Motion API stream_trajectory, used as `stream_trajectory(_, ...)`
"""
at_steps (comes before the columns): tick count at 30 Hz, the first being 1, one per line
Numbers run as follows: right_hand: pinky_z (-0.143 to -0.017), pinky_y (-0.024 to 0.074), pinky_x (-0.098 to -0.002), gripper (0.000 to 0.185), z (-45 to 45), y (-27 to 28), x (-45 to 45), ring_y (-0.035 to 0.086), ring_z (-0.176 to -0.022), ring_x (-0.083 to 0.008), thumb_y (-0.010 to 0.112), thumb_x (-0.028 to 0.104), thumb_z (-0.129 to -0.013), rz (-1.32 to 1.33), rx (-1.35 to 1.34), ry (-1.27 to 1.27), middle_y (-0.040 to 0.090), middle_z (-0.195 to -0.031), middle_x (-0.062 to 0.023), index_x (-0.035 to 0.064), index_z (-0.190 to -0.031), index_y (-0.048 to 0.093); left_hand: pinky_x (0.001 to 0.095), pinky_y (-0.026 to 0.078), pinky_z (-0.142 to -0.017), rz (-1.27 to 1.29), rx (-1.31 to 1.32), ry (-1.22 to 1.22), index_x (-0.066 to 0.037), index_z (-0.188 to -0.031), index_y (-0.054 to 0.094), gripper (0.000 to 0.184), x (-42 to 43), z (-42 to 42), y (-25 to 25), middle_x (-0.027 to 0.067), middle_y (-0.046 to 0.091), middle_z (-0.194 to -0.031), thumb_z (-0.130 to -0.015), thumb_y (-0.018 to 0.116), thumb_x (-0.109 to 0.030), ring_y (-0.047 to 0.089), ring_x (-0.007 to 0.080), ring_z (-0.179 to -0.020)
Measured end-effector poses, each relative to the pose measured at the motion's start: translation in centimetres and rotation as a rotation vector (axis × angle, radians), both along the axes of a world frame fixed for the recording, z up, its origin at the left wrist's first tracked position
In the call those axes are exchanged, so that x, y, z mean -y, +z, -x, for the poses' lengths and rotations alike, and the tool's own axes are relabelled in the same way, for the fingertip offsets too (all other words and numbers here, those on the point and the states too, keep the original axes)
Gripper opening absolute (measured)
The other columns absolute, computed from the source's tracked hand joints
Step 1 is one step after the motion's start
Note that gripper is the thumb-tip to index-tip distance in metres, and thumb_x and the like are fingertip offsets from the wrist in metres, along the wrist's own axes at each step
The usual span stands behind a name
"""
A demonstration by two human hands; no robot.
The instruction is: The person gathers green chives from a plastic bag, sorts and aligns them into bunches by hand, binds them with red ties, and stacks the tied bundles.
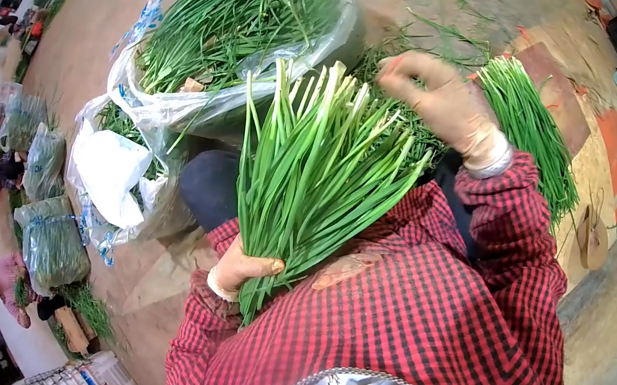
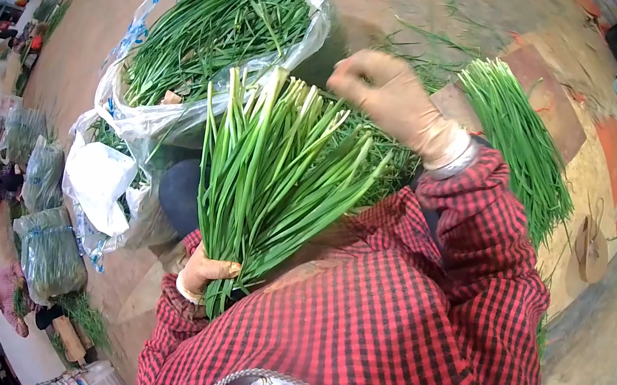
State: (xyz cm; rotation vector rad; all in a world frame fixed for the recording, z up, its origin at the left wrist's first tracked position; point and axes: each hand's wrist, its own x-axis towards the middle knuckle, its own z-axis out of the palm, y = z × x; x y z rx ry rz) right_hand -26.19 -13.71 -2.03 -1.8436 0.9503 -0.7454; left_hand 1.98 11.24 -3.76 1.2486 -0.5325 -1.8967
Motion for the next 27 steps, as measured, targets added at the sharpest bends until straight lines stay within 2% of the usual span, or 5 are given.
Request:
stream_trajectory(8,-0.076,0.0504,-0.0297,0.029,13.7,-1.4,6.3,0.064,-0.092,-0.0158,0.068,0.028,-0.089,0.085,-0.325,-0.769,0.071,-0.098,-0.0053,0.0052,-0.108,0.070,0.0272,0.049,-0.075,0.066,0.006,0.139,0.000,-0.120,0.059,0.050,-0.2,-1.6,-1.2,0.0052,0.066,-0.102,-0.074,0.077,-0.006,0.061,0.0139,-0.085)
stream_trajectory(12,-0.096,0.0464,-0.0356,0.055,6.3,-1.5,-0.3,0.060,-0.109,-0.0222,0.062,0.041,-0.093,0.113,-0.782,0.095,0.064,-0.123,-0.0111,0.0027,-0.131,0.056,0.0279,0.052,-0.076,0.100,0.037,0.225,0.003,-0.114,0.062,0.041,1.6,-1.0,-1.3,0.0053,0.068,-0.096,-0.076,0.076,-0.006,0.064,0.0134,-0.083)
stream_trajectory(16,-0.111,0.0347,-0.0403,0.090,0.6,-5.4,-3.9,0.041,-0.136,-0.0286,0.059,0.059,-0.090,-0.846,0.194,0.677,0.045,-0.146,-0.0167,-0.0013,-0.149,0.028,0.0289,0.051,-0.084,0.140,-0.028,0.251,0.001,-0.120,0.059,0.049,4.7,2.5,1.1,0.0071,0.067,-0.104,-0.075,0.074,-0.008,0.064,0.0155,-0.092)
stream_trajectory(24,-0.111,0.0371,-0.0503,0.104,-3.5,-2.4,-6.7,0.040,-0.136,-0.0372,0.066,0.062,-0.082,-1.027,0.930,0.597,0.025,-0.155,-0.0227,0.0051,-0.154,0.017,0.0315,0.050,-0.083,0.198,-0.472,-0.233,-0.003,-0.128,0.050,0.049,9.2,8.0,1.3,0.0070,0.062,-0.106,-0.085,0.070,-0.016,0.062,0.0173,-0.095)
stream_trajectory(27,-0.103,0.0465,-0.0450,0.093,-3.1,-0.6,-6.3,0.053,-0.124,-0.0330,0.068,0.053,-0.084,-0.975,0.973,0.478,0.042,-0.144,-0.0230,0.0005,-0.149,0.028,0.0359,0.052,-0.084,0.245,-0.363,-0.308,-0.003,-0.131,0.047,0.051,10.8,9.6,-0.9,0.0108,0.064,-0.107,-0.087,0.067,-0.020,0.065,0.0226,-0.096)
